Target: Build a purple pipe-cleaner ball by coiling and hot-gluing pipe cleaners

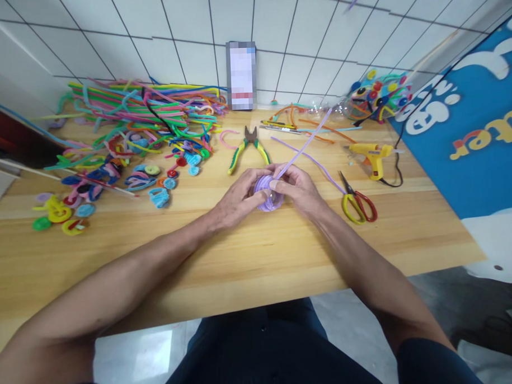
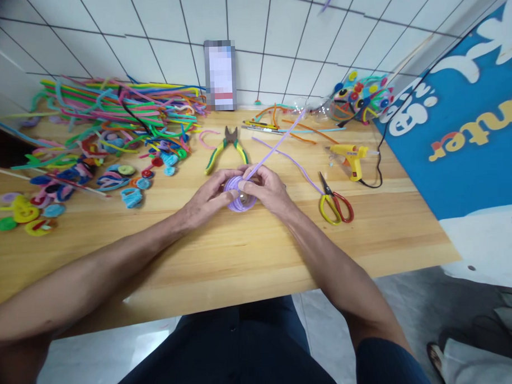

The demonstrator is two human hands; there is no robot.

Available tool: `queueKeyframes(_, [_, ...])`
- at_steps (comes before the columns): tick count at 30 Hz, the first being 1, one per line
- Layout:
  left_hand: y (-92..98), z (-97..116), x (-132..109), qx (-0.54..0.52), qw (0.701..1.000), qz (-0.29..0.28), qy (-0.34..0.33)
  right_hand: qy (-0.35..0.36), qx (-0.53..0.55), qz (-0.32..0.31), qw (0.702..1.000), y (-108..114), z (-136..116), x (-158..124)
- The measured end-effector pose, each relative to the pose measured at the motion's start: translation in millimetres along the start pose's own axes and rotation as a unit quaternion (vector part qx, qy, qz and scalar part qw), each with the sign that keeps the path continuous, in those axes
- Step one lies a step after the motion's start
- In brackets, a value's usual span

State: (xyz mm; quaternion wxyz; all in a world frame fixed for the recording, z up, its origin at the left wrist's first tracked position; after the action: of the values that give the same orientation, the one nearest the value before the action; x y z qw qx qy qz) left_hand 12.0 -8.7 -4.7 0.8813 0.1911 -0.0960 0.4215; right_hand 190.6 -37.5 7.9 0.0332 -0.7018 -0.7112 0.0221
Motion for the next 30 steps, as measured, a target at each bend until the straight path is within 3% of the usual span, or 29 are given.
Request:
queueKeyframes(6, [-3.2,2.1,2.2,-0.063,0.997,-0.006,0.033,-0.007,0.007,-0.017,1.000,-0.7,-1.7,-0.3])
queueKeyframes(17, [-9.5,-3.0,-3.9,-0.071,0.996,0.054,0.028,-0.001,-0.001,0.009,1.000,0.5,-1.6,-0.1])
queueKeyframes(23, [-7.0,-0.4,-3.0,-0.022,0.998,0.051,-0.019,0.017,-0.003,0.003,1.000,-1.5,-2.6,0.5])
queueKeyframes(30, [-6.0,-3.3,-2.7,-0.018,0.998,0.056,0.009,0.008,-0.006,-0.007,1.000,-2.8,-4.1,-1.0])
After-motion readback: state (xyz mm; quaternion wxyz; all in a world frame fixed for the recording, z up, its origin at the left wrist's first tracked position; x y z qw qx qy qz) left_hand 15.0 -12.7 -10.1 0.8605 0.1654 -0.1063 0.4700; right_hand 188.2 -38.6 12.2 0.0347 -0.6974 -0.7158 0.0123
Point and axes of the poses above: each hand's wrist, its own x-axis towards the middle knuckle, its own y-axis out of the back of the hand, z = x × y, the point moved 4 cm from there along x, towards the middle knuckle, and after that the axes turned 1 degree about x, right-handed, at the moved point
